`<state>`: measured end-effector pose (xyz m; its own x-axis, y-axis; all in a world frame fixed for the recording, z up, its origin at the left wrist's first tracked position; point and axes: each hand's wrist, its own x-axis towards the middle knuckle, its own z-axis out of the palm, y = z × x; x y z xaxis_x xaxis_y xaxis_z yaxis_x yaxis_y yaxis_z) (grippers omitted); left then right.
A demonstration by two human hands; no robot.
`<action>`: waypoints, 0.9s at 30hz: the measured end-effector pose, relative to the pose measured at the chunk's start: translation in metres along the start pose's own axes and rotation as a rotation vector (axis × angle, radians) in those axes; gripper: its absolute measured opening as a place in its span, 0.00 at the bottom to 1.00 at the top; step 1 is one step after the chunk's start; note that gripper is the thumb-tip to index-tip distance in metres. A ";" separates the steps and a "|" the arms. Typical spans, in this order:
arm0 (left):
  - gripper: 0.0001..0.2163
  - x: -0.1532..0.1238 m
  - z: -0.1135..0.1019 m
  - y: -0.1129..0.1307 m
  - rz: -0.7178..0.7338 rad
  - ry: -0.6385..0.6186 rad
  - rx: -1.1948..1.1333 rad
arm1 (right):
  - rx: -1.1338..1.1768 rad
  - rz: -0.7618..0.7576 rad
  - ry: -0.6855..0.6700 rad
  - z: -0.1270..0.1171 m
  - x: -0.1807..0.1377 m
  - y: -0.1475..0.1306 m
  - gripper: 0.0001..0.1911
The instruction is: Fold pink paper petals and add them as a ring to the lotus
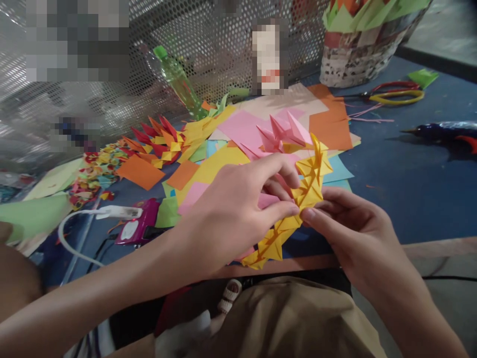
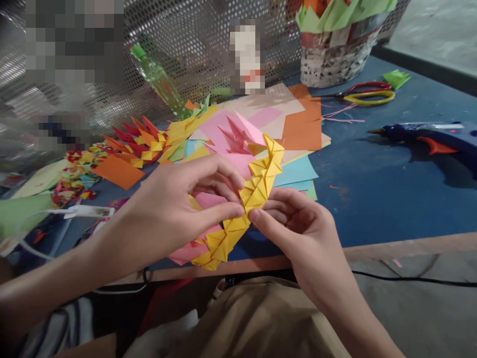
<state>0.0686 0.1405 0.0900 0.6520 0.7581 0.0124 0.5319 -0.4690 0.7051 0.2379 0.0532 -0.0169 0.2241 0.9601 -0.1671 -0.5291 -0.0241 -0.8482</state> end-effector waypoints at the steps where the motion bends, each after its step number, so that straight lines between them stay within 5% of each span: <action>1: 0.09 0.000 0.000 0.000 0.006 0.000 0.002 | 0.006 0.003 0.005 0.000 0.000 0.001 0.15; 17: 0.07 -0.009 0.002 0.010 0.052 0.014 0.091 | -0.028 0.028 -0.029 0.007 0.000 -0.005 0.16; 23: 0.05 -0.039 -0.013 0.015 0.180 0.312 0.405 | 0.076 0.008 -0.017 0.004 0.003 -0.002 0.13; 27: 0.07 -0.067 -0.012 0.005 0.124 0.472 0.538 | 0.037 0.067 -0.063 -0.002 0.003 -0.006 0.13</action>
<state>0.0215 0.0931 0.1013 0.4867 0.7424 0.4604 0.7403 -0.6303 0.2338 0.2437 0.0553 -0.0132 0.1364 0.9723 -0.1899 -0.5712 -0.0794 -0.8170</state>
